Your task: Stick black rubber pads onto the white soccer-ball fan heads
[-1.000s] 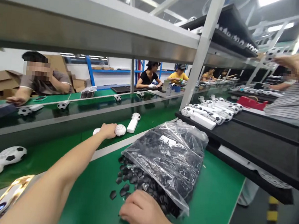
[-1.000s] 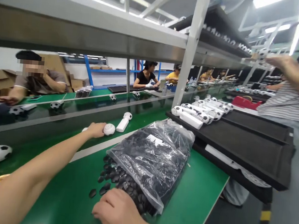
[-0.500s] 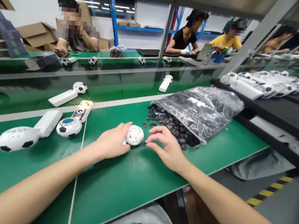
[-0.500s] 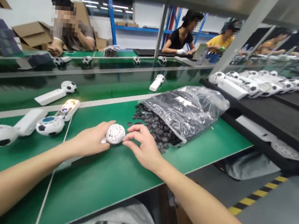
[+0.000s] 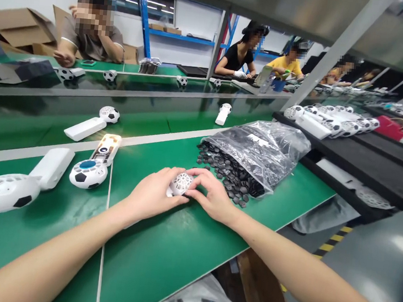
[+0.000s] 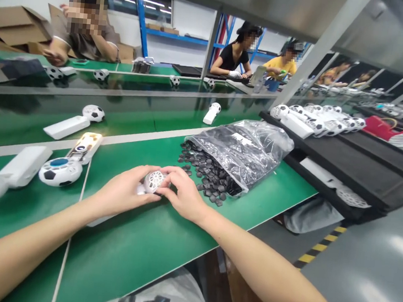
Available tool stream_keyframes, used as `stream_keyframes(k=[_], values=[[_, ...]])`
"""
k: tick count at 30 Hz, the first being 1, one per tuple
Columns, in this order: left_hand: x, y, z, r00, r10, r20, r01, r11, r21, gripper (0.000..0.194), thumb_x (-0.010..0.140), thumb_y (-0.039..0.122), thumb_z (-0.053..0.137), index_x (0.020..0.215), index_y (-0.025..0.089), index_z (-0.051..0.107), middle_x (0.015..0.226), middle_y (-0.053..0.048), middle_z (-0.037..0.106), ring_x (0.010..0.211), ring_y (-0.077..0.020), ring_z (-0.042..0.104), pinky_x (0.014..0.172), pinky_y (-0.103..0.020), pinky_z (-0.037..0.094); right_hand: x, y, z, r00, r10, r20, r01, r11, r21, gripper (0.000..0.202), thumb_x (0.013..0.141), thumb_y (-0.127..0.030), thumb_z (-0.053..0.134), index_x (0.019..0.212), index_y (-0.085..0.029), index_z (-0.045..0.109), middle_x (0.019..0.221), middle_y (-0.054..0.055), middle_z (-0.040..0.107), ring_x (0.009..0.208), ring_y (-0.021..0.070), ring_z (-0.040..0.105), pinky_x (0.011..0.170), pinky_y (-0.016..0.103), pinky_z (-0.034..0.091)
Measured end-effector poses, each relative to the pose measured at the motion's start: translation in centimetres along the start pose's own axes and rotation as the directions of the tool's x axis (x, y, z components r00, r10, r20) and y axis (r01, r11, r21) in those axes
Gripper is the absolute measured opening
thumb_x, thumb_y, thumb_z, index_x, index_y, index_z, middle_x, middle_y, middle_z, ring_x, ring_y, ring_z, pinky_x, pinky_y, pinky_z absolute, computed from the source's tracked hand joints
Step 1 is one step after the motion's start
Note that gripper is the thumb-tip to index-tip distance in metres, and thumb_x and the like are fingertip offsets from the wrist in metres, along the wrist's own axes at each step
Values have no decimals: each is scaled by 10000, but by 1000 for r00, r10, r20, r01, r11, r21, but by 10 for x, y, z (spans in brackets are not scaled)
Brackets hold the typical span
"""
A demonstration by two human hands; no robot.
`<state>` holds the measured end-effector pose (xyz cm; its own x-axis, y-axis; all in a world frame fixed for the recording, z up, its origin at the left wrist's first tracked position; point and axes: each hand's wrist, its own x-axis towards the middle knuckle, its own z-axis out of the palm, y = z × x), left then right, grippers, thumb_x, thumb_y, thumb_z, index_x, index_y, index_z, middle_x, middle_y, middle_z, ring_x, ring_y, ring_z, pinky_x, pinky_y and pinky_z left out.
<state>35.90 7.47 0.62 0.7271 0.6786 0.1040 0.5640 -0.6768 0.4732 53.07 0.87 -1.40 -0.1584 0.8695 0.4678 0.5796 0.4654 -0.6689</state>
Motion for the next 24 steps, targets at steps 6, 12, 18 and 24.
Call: stream_keyframes(k=[6,12,18,24], values=[[-1,-4,-1,997,30,73,-37,995,90,595,777,480,498,1286,210,351,1234,-70,496,1049,-235,517,860,-347,416,-1,8,-1,1000,-6,22,5,1000,16,68,802,-211,551,805,-181,490,1108,75,498,1093,162,444,949,348,354],[0,-5,-1,994,55,90,-66,990,122,559,797,486,464,1273,215,355,1230,-71,498,1059,-226,511,853,-333,410,1,8,0,996,66,57,-69,996,63,127,785,-221,568,841,-187,459,1105,75,482,1052,173,456,868,332,415],[3,-1,0,995,77,62,-88,978,188,508,803,470,444,1238,216,381,1196,-64,520,1032,-231,513,841,-359,396,7,6,-3,992,118,45,-122,988,93,138,768,-211,582,827,-179,462,1031,63,507,1003,162,475,801,292,442],[5,-14,-9,988,102,120,-121,978,168,569,701,243,474,1261,246,375,1235,-26,505,1020,-230,511,852,-361,385,28,26,-41,970,241,5,-240,966,-98,85,796,-245,542,769,-169,567,843,29,560,803,130,531,705,265,441]])
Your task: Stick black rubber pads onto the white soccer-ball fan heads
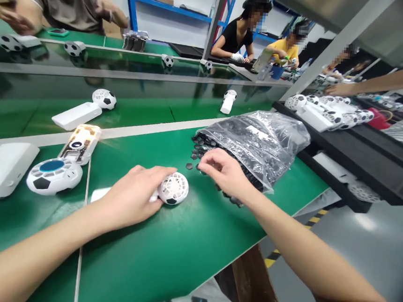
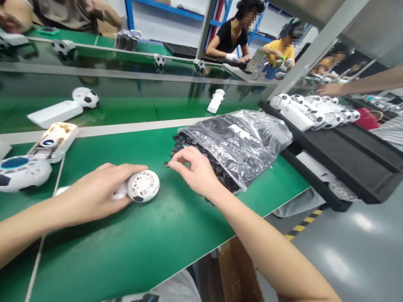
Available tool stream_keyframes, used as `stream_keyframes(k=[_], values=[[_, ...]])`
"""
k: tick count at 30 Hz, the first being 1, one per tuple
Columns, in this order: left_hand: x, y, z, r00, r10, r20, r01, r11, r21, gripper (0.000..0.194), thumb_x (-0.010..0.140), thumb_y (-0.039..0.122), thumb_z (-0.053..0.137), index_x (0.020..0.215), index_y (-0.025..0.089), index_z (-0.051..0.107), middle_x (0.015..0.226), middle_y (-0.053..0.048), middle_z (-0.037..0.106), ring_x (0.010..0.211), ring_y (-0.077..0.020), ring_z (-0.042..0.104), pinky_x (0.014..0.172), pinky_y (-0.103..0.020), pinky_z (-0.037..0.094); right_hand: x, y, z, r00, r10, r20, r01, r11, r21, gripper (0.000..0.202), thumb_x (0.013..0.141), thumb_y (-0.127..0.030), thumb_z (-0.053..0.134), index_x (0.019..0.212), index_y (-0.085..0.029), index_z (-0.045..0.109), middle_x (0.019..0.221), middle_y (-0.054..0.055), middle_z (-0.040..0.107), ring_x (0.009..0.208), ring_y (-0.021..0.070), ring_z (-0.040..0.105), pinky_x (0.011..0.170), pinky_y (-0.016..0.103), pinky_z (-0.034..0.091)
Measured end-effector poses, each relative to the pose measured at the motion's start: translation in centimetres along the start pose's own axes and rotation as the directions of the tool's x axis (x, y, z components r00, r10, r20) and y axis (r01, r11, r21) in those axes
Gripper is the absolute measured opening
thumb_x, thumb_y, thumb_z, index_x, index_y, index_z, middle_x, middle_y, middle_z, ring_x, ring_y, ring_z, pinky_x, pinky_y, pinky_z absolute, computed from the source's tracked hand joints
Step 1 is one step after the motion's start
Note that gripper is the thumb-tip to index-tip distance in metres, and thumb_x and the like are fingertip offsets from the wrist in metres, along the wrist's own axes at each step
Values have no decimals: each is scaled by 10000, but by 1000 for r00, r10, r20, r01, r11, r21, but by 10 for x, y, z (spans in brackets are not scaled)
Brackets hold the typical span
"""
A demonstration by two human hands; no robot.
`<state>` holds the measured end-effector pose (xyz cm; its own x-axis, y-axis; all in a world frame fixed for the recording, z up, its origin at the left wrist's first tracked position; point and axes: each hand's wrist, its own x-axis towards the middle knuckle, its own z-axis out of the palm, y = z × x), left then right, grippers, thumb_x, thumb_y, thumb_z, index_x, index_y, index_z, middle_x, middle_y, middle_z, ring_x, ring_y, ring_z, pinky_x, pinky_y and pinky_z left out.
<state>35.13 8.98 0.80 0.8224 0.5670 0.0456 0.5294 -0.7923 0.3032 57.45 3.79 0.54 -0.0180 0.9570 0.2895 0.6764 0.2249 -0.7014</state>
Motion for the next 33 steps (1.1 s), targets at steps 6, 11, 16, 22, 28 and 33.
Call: stream_keyframes(k=[6,11,16,22,28,33], values=[[3,-7,5,993,41,-107,-32,996,83,633,674,31,331,1224,327,441,1176,22,550,1122,-219,414,978,-457,240,14,17,11,990,-61,124,101,933,-345,130,788,-246,568,866,-188,655,838,39,586,795,146,536,741,284,434],[5,-14,6,990,18,-142,-1,993,117,645,702,1,298,1231,345,432,1195,37,537,1186,-236,344,1005,-515,158,24,12,28,966,-65,249,195,816,-545,185,834,-244,503,886,-158,659,871,91,592,887,204,530,761,314,429],[9,-23,3,994,42,-102,-33,995,91,657,688,-3,306,1221,356,443,1189,37,535,1186,-231,336,1008,-504,174,39,11,20,942,84,326,78,887,-455,135,780,-130,540,880,-148,627,795,58,594,724,144,555,670,256,436],[5,-26,-3,996,54,-71,-47,995,91,658,678,-15,309,1198,358,464,1182,42,540,1188,-218,343,1018,-512,143,46,8,11,951,62,303,63,921,-385,67,730,-127,590,783,-157,620,808,43,563,689,114,531,672,250,428],[-14,-37,-7,992,88,-92,-82,994,67,675,633,-42,307,1142,355,504,1125,64,573,1202,-198,338,1014,-487,192,46,-4,25,965,-5,262,71,967,-244,76,776,-187,557,783,-152,624,757,23,570,670,96,520,686,239,419],[-27,-45,-2,979,148,-141,-140,988,68,659,692,-41,298,1193,355,461,1179,68,548,1217,-188,331,1026,-499,192,46,-17,55,943,-23,332,96,974,-205,278,783,-273,564,1041,-176,594,897,51,536,767,117,521,746,255,413]])
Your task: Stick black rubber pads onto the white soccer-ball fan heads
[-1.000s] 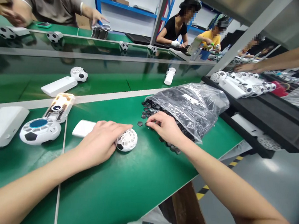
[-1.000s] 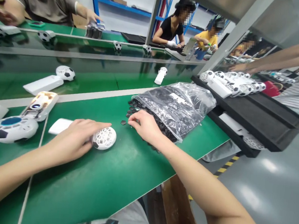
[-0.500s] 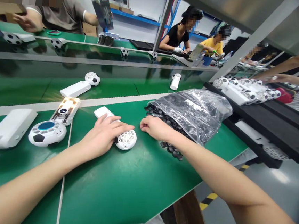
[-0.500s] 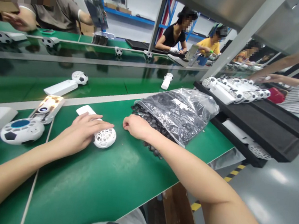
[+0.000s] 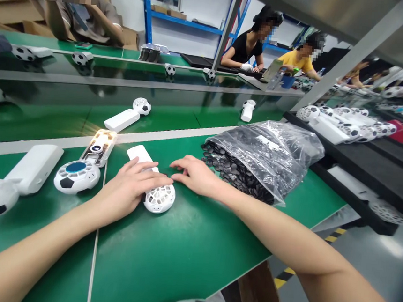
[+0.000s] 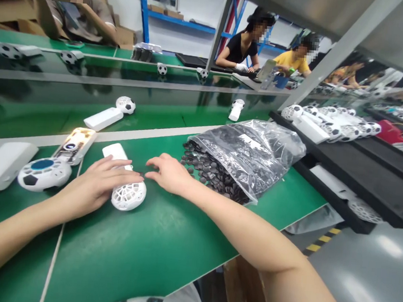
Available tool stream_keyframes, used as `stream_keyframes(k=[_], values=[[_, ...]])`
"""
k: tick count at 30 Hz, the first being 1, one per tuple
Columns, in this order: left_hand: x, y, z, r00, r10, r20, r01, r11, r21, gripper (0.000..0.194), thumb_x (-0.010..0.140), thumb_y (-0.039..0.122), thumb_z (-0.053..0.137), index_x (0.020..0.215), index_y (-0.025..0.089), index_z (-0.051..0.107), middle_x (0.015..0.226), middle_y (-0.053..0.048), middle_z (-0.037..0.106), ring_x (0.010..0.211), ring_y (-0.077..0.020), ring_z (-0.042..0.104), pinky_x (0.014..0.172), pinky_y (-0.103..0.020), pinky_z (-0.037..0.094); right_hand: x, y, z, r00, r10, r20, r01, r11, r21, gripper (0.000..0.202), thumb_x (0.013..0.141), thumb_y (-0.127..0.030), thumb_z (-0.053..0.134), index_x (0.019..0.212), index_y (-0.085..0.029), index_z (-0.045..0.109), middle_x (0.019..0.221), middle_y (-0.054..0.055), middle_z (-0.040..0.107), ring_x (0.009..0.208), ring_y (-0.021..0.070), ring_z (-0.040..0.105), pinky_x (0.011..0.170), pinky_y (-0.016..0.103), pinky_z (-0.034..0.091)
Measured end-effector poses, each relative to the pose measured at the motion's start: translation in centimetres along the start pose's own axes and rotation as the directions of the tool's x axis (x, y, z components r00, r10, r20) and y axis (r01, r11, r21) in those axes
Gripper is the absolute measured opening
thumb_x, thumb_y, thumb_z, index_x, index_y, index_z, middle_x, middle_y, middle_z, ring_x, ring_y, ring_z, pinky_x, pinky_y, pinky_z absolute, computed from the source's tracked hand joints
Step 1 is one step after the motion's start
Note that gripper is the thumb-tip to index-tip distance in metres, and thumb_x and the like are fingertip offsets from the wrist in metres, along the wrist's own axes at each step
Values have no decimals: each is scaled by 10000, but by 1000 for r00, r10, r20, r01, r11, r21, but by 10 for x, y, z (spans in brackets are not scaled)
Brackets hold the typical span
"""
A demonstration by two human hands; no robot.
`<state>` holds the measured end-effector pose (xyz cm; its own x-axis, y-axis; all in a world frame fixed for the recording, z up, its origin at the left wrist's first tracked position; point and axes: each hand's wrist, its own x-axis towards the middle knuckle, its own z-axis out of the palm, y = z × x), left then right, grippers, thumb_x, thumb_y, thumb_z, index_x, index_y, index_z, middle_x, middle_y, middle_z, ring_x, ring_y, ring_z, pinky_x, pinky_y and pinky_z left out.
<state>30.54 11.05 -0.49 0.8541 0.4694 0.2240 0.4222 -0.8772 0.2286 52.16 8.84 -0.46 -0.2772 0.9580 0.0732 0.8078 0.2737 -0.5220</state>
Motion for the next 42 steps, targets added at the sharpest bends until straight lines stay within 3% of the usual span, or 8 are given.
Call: stream_keyframes(k=[3,6,15,21,25,30,34,42], values=[[-8,-4,3,996,44,-72,-45,999,-8,597,751,-21,294,1194,341,467,1195,56,541,1232,-176,320,1039,-488,188,4,-11,12,997,-45,68,47,998,-30,326,800,-298,529,1121,-245,552,979,52,502,844,150,518,726,270,411],[-14,-6,4,991,72,-116,-75,997,-21,543,784,-12,286,1172,308,491,1194,44,544,1237,-165,314,1046,-472,195,7,-17,17,992,-80,96,82,996,-19,216,817,-250,498,1004,-238,605,922,37,518,849,148,518,720,258,401],[-10,-4,2,997,28,-74,-32,998,-50,566,754,-20,296,1167,307,504,1182,42,556,1233,-162,338,1054,-470,183,10,-10,4,985,-75,155,72,997,25,80,734,-136,603,814,-142,611,753,22,565,672,98,498,653,215,384],[17,0,6,996,-87,-32,84,993,-79,615,698,-32,298,1187,287,491,1198,52,546,1247,-182,320,1057,-492,148,-25,6,-22,1000,-19,-16,21,993,119,40,777,-187,557,774,-158,584,728,3,585,661,99,512,629,221,393],[30,3,4,990,-135,50,139,985,-103,656,683,-12,324,1240,318,427,1243,62,505,1278,-208,265,1051,-532,82,-48,-5,-31,995,-35,-95,56,972,230,77,783,-218,549,783,-164,604,749,12,594,680,103,524,630,222,419],[25,6,-6,986,-67,154,96,977,-189,730,684,284,579,1340,297,259,1363,-2,362,1323,-273,98,1041,-553,9,-54,-26,-11,985,-90,-149,136,931,339,85,788,-192,547,837,-170,612,789,9,622,715,105,549,682,231,437],[25,11,-4,982,-136,131,162,964,-212,780,655,575,582,1317,259,318,1314,-38,431,1319,-285,108,1040,-550,-7,-51,-29,6,970,-52,-236,136,924,357,56,758,-186,582,786,-168,626,753,16,588,680,106,530,638,234,435],[29,14,0,982,-165,90,182,952,-248,689,696,575,541,1275,231,394,1272,-48,477,1308,-293,149,1042,-546,1,-54,-32,10,956,-73,-283,161,940,302,61,775,-172,558,726,-169,595,718,6,568,717,112,521,681,248,424]])
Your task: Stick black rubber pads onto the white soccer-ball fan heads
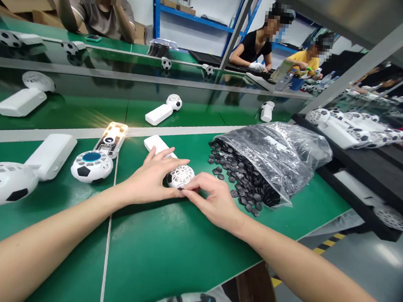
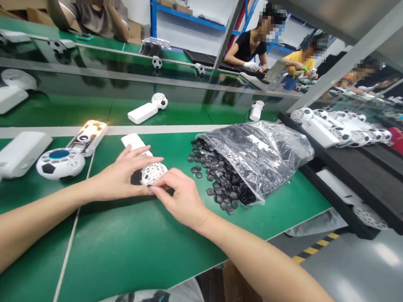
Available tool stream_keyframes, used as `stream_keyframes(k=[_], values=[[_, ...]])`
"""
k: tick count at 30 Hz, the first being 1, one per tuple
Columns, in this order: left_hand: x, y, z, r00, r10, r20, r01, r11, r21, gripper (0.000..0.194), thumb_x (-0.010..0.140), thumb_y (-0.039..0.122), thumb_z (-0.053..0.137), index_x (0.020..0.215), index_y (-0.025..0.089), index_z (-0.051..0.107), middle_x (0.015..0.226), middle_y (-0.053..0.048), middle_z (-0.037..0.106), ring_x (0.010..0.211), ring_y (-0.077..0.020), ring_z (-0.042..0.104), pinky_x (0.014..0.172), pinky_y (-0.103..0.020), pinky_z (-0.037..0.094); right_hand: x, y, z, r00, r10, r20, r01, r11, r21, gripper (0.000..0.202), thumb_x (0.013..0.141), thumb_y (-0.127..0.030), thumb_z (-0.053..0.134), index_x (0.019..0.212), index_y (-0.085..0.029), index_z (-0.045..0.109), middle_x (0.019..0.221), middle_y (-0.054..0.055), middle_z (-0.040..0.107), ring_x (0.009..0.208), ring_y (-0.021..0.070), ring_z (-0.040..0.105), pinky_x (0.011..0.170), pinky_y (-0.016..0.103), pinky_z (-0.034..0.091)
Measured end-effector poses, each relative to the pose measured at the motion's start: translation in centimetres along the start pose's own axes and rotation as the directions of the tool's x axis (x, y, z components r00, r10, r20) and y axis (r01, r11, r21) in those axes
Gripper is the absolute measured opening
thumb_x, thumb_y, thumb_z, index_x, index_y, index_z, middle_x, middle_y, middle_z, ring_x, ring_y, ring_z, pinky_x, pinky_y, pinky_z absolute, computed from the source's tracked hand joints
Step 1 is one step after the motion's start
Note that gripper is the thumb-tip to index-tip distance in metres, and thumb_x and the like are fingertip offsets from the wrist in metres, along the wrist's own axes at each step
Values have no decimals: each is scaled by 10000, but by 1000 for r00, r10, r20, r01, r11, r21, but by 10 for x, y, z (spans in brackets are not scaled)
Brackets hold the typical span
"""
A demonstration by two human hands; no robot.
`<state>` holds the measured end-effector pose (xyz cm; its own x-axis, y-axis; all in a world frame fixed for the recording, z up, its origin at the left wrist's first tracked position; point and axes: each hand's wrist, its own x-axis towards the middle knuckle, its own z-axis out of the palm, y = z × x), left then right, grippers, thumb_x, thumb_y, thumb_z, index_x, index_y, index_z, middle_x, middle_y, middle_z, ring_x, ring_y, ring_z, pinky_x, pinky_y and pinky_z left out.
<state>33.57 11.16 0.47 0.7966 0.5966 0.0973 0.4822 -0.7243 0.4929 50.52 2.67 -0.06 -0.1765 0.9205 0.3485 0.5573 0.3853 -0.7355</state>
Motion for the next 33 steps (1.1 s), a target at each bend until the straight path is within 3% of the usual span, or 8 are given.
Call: stream_keyframes(k=[7,11,17,20,22,26,30,33], values=[[1,3,-5,999,-40,30,40,999,-22,631,684,475,594,1244,239,425,1253,-36,491,1308,-286,153,1042,-552,11,2,7,6,981,187,-55,-183,981,62,113,719,-216,610,692,-168,512,848,30,452,795,124,479,693,258,443],[5,5,-5,997,-77,9,77,996,-32,590,645,448,628,1181,246,487,1225,-45,508,1292,-296,195,1041,-556,45,4,10,8,946,319,-53,-308,939,155,281,659,-225,651,842,-191,441,1106,55,444,1005,159,463,764,283,443],[5,2,-3,998,-58,-21,57,998,-39,549,637,422,642,1146,261,510,1188,-34,532,1276,-291,232,1039,-558,49,7,18,5,955,296,31,-293,916,274,320,701,-272,629,897,-191,389,1075,49,506,979,149,506,699,255,456],[3,0,-1,1000,-23,15,24,999,-43,599,660,452,625,1203,262,459,1260,-45,474,1304,-279,171,1046,-547,31,19,32,-16,972,229,43,-232,968,98,206,755,-305,585,861,-165,478,935,36,556,857,130,535,710,262,443],[3,0,-1,1000,-16,25,17,999,-33,648,649,512,620,1218,256,443,1286,-62,447,1314,-285,135,1045,-550,13,28,45,-33,978,206,-46,-211,956,-206,148,781,-285,563,852,-156,549,877,40,563,792,130,526,740,284,426],[3,2,-2,1000,-23,19,23,1000,-8,608,678,534,587,1199,248,457,1294,-63,443,1318,-285,124,1046,-552,0,38,63,-50,980,196,26,-123,707,-697,168,825,-258,509,906,-156,616,900,85,579,862,200,493,789,332,388],[0,5,2,996,-32,82,41,992,-116,594,724,442,571,1259,267,383,1364,-44,355,1328,-289,52,1030,-560,145,39,63,-44,965,185,186,55,550,-833,235,869,-156,377,873,-120,610,851,126,570,836,230,488,741,337,383],[-3,9,6,997,-74,22,77,980,-185,590,714,454,577,1227,216,410,1355,-70,365,1329,-289,22,1021,-508,246,40,58,-43,957,203,207,69,533,-843,259,836,-53,341,930,-109,576,863,137,554,820,230,496,714,328,387]])
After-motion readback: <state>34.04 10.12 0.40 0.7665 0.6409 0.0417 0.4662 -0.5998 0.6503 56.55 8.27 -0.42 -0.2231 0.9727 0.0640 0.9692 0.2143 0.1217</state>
